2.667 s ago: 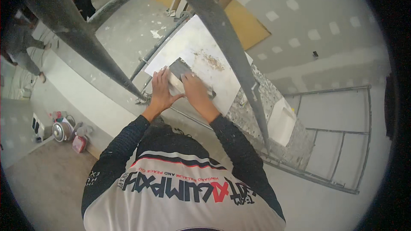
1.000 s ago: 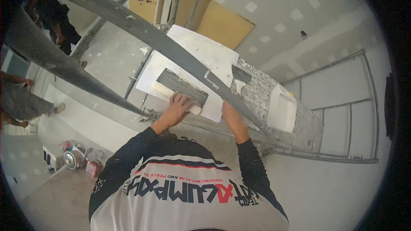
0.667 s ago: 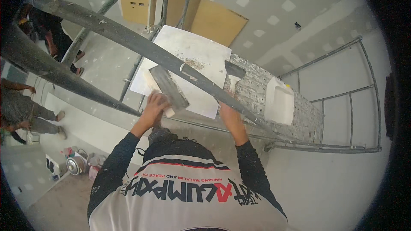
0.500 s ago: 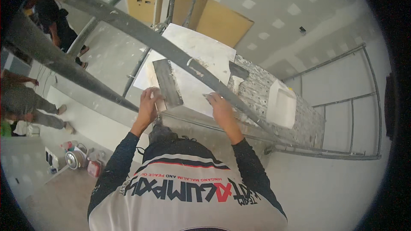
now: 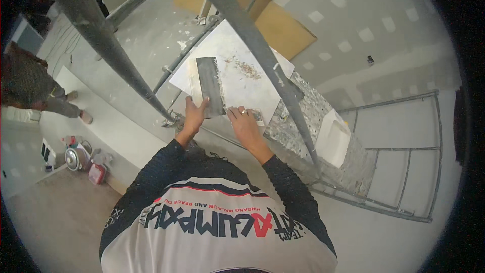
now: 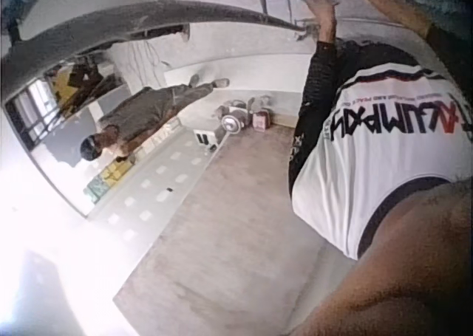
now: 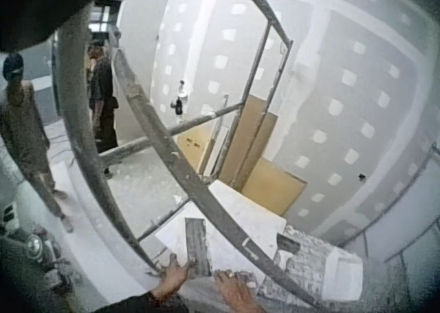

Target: The person applies drywall mud to a joint using a taping knife, taking the mud from a hawk held in the other hand and smoothing it over the surface.

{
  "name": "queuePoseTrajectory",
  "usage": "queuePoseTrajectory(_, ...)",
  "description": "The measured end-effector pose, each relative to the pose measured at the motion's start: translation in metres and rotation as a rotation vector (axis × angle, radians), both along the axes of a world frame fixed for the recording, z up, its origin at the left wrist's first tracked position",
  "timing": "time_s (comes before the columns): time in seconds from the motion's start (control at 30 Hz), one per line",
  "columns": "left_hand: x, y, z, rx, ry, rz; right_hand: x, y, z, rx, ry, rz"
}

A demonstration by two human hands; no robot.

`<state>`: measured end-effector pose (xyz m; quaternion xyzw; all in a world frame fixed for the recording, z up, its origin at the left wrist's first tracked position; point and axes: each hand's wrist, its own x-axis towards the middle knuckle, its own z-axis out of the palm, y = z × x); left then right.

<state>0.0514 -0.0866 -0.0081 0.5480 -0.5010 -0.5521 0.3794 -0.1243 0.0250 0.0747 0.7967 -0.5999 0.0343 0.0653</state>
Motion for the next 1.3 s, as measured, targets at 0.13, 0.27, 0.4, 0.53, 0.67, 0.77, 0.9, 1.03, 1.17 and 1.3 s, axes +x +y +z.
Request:
queuePoseTrajectory(0.13, -0.001, 0.016, 0.0, -0.104, 0.127, 0.078, -0.004, 0.001, 0.007, 0.0, -0.039, -0.03)
queuePoseTrajectory(0.27, -0.003, 0.024, -0.011, 0.013, 0.039, 0.116, -0.01, 0.001, 0.0, 0.04, -0.085, 0.042)
queuePoseTrajectory(0.4, -0.005, 0.018, -0.026, 0.035, 0.188, 0.039, -0.012, 0.009, -0.01, 0.033, -0.107, 0.085)
queuePoseTrajectory(0.53, -0.003, 0.017, -0.028, 0.136, 0.252, 0.074, -0.008, 0.014, -0.007, 0.083, -0.101, 0.065)
queuePoseTrajectory(0.67, -0.005, 0.017, -0.016, 0.239, 0.271, 0.046, 0.007, -0.005, -0.006, 0.066, -0.013, 0.053)
queuePoseTrajectory(0.77, -0.006, 0.019, -0.009, 0.152, 0.299, 0.085, 0.017, -0.023, 0.001, 0.124, 0.015, 0.004)
queuePoseTrajectory(0.9, -0.003, 0.019, 0.007, 0.167, 0.159, 0.07, 0.004, -0.018, -0.005, 0.021, -0.071, 0.079)
queuePoseTrajectory(1.03, -0.007, 0.021, -0.003, 0.154, 0.152, 0.077, 0.014, -0.036, -0.004, -0.025, 0.002, 0.052)
queuePoseTrajectory(1.17, -0.008, 0.019, -0.007, 0.174, 0.287, 0.096, 0.009, -0.06, -0.002, 0.022, -0.049, 0.031)
queuePoseTrajectory(1.3, -0.01, 0.02, 0.002, 0.103, 0.117, 0.084, -0.003, -0.03, -0.011, -0.016, -0.011, 0.126)
